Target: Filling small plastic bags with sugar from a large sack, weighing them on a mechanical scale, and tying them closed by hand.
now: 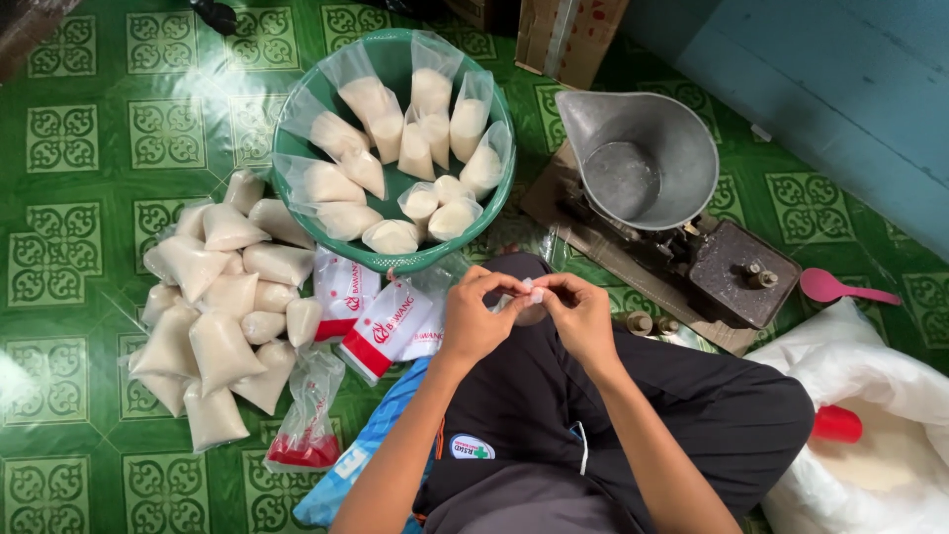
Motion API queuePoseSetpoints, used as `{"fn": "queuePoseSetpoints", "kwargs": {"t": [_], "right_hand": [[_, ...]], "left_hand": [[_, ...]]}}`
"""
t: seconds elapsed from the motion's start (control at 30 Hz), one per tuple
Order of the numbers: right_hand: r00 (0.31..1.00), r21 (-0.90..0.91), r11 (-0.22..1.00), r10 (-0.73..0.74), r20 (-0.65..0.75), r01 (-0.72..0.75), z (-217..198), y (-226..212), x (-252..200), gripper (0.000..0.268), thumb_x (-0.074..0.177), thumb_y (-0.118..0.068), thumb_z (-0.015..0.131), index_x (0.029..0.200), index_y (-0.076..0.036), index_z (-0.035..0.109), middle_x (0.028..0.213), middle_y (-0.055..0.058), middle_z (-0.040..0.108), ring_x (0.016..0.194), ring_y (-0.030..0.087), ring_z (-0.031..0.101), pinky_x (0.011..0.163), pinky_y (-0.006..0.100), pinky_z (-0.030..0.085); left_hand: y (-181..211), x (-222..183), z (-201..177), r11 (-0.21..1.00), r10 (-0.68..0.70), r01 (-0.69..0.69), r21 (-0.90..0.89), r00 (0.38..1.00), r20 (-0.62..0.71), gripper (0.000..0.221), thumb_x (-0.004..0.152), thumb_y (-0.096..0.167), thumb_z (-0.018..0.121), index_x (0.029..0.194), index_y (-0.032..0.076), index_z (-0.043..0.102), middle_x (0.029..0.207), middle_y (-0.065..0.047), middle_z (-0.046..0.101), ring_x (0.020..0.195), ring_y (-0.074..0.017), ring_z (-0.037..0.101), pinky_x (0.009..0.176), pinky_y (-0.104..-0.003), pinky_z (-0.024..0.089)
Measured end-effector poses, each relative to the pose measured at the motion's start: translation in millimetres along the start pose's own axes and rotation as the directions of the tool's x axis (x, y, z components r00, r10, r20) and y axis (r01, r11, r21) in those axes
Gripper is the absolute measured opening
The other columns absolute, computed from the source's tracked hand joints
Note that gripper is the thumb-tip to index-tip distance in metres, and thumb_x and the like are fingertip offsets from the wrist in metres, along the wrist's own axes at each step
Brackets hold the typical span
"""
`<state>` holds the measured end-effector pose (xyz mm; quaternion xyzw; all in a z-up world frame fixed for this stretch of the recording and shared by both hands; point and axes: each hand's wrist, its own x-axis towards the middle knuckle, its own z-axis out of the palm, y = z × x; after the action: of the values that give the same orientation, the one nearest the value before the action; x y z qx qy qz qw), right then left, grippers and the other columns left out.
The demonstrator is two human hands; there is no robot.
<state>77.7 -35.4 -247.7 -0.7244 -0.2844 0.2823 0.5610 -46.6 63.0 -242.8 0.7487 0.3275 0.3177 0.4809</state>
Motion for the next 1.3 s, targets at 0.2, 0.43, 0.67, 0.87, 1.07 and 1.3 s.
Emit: {"fn": "queuePoseSetpoints", "kwargs": {"t": [0.2,0.43,0.67,0.87,1.07,1.3], "right_hand": [[0.986,-0.054,0.985,-0.163,0.025,0.164,0,-8,-8,0.02,0.083,0.007,0.064,0.093,-0.004,0.077,0.085,0.012,0.073,0.079,0.018,0.066,0.076,0.033,0.054],[0.98,-0.024,0.98,-0.198,0.001,0.198,-2,19,-4,0.009,0.083,-0.003,0.075,0.089,-0.008,0.079,0.081,0.005,0.074,0.074,0.012,0.065,0.073,0.027,0.054],[0.89,-0.119,0.887,-0.428,0.155,0.447,-11,3,11,0.01,0.087,-0.002,0.069,0.083,-0.007,0.075,0.079,0.005,0.071,0.074,0.023,0.067,0.072,0.031,0.053],[0.719,-0.357,0.627,-0.641,0.27,0.693,-21,-60,4,0.012,0.087,0.01,0.066,0.087,-0.001,0.069,0.077,0.013,0.067,0.072,0.033,0.067,0.07,0.038,0.056],[0.546,-0.352,0.435,-0.766,0.34,0.829,-25,-36,9,0.018,0.072,0.004,0.079,0.084,-0.004,0.069,0.084,0.008,0.067,0.076,0.025,0.066,0.07,0.035,0.056],[0.479,-0.41,0.351,-0.836,0.268,0.842,-17,-6,9,0.007,0.081,-0.003,0.071,0.087,-0.006,0.068,0.091,0.005,0.064,0.072,0.022,0.06,0.066,0.033,0.053]], "left_hand": [[0,1,5,0.995,-0.104,0.104,-0.003,0.994,-0.027,0.017,0.068,0.016,0.085,0.071,0.02,0.068,0.066,0.008,0.061,0.061,-0.0074,0.059,0.069,-0.021,0.052],[9,-1,1,0.99,-0.141,0.14,0.021,0.99,0.013,0.016,0.068,0.015,0.083,0.075,0.017,0.069,0.07,0.002,0.062,0.064,-0.0122,0.063,0.071,-0.026,0.053],[-1,4,3,0.984,-0.165,0.173,-0.046,0.976,0.145,0.022,0.076,0.011,0.079,0.085,0.015,0.059,0.079,-0.003,0.069,0.078,-0.0213,0.068,0.081,-0.031,0.053],[7,1,6,0.991,-0.133,0.133,0.013,0.99,0.052,0.025,0.076,0.013,0.079,0.085,0.016,0.057,0.077,-0.001,0.069,0.075,-0.0208,0.066,0.078,-0.031,0.053],[13,-13,12,0.988,0.018,0.0,0.157,0.994,-0.112,0.024,0.076,0.013,0.08,0.08,0.02,0.058,0.074,0.004,0.056,0.071,-0.0184,0.062,0.071,-0.029,0.053],[23,-22,18,0.957,0.196,-0.15,0.248,0.965,-0.172,0.018,0.085,0.01,0.071,0.083,0.02,0.057,0.073,0.004,0.064,0.073,-0.0182,0.059,0.071,-0.027,0.052]]}}
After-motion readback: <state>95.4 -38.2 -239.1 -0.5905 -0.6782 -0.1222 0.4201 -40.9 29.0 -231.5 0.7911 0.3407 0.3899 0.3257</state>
